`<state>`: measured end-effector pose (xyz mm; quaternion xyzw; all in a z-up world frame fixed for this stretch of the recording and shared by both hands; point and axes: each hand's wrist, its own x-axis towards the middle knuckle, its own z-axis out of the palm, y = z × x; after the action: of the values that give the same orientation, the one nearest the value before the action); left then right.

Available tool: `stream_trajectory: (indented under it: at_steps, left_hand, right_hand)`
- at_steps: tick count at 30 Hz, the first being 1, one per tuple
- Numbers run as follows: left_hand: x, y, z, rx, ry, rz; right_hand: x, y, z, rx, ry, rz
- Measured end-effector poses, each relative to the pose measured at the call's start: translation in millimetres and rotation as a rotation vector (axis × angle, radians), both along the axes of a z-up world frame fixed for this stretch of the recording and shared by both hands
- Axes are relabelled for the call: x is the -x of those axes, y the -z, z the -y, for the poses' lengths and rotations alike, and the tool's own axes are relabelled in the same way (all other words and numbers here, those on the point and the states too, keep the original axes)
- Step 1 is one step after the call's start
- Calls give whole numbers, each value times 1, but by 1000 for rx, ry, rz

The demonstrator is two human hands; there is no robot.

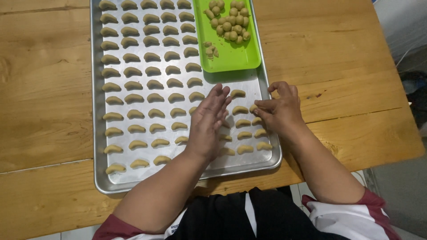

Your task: Shaping small dough balls into crescent-shaped pastries and arranging them on a baking sheet.

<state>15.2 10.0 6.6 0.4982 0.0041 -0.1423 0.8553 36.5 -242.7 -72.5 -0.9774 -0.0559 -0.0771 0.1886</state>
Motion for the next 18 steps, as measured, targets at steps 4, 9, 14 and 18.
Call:
stream_trajectory:
  at_steps: [4,9,14,18]
  left_hand:
    - [-1,-22,-26,-20,-29,20]
    - [-4,-26,-90,-425,-290,431]
    - [-23,28,-164,-1019,-591,528]
    - [-35,53,-192,-1494,-655,663]
  right_hand:
    - [0,-3,5,-21,18,-55]
    - [-2,8,22,-200,122,60]
    - [8,-21,-13,-126,221,-164]
    - [9,-2,-16,-60,224,-142]
